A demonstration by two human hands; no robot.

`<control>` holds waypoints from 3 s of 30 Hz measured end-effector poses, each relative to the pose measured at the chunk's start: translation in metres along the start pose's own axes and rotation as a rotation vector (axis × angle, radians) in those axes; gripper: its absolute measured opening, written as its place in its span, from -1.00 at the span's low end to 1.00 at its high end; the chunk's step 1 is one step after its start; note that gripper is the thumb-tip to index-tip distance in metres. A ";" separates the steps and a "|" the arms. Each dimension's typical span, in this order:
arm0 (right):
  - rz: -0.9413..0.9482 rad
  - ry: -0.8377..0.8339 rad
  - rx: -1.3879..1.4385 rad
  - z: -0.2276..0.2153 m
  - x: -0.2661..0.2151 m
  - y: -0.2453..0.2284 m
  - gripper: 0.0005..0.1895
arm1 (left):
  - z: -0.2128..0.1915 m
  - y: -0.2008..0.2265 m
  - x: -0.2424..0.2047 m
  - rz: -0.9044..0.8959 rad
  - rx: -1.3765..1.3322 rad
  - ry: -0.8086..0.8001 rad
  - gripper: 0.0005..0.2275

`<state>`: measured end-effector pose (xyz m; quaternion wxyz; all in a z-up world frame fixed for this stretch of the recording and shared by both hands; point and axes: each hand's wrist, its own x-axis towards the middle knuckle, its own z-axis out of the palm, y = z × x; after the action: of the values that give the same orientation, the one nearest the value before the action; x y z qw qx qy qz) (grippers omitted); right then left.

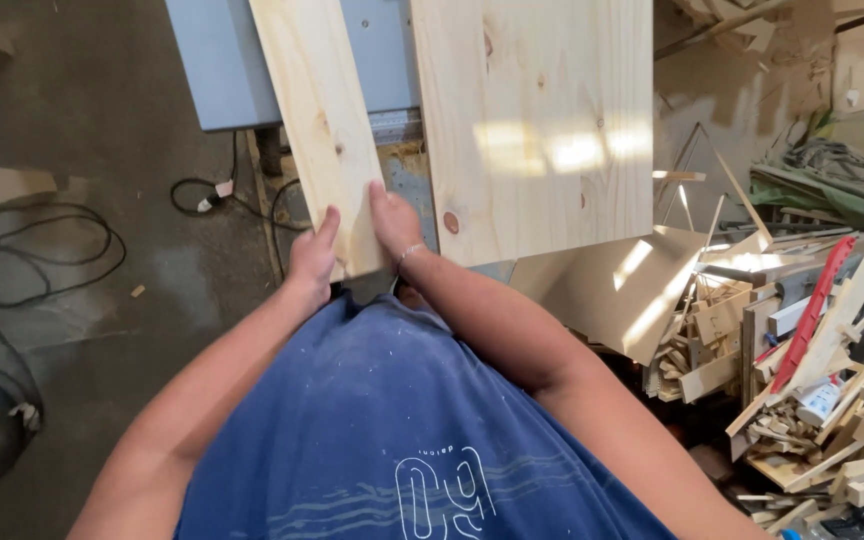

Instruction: The person is inspecting and measuring a large plywood board by aligning it with a table saw fence and other wooden guide strips in a workshop.

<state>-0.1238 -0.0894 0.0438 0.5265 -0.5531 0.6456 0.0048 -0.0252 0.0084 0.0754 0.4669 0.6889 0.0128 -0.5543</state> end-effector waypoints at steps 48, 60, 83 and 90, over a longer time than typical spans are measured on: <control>-0.021 -0.308 -0.086 0.006 -0.001 0.066 -0.32 | -0.017 -0.015 0.126 -0.024 -0.042 0.074 -0.50; 0.008 -0.154 -0.274 -0.091 -0.087 0.031 -0.70 | -0.015 0.028 0.089 -0.028 0.124 0.116 -0.57; 0.227 0.674 -0.204 -0.364 0.042 0.191 -0.52 | 0.028 0.025 0.007 0.748 0.777 0.343 -0.69; 0.271 0.598 -0.360 -0.409 0.137 0.227 -0.22 | 0.112 0.013 -0.014 0.106 0.832 -0.192 -0.56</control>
<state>-0.5395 -0.3393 0.0011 0.2036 -0.5233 0.8271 0.0259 -0.1076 -0.0657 0.1000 0.1761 0.7636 -0.2909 -0.5489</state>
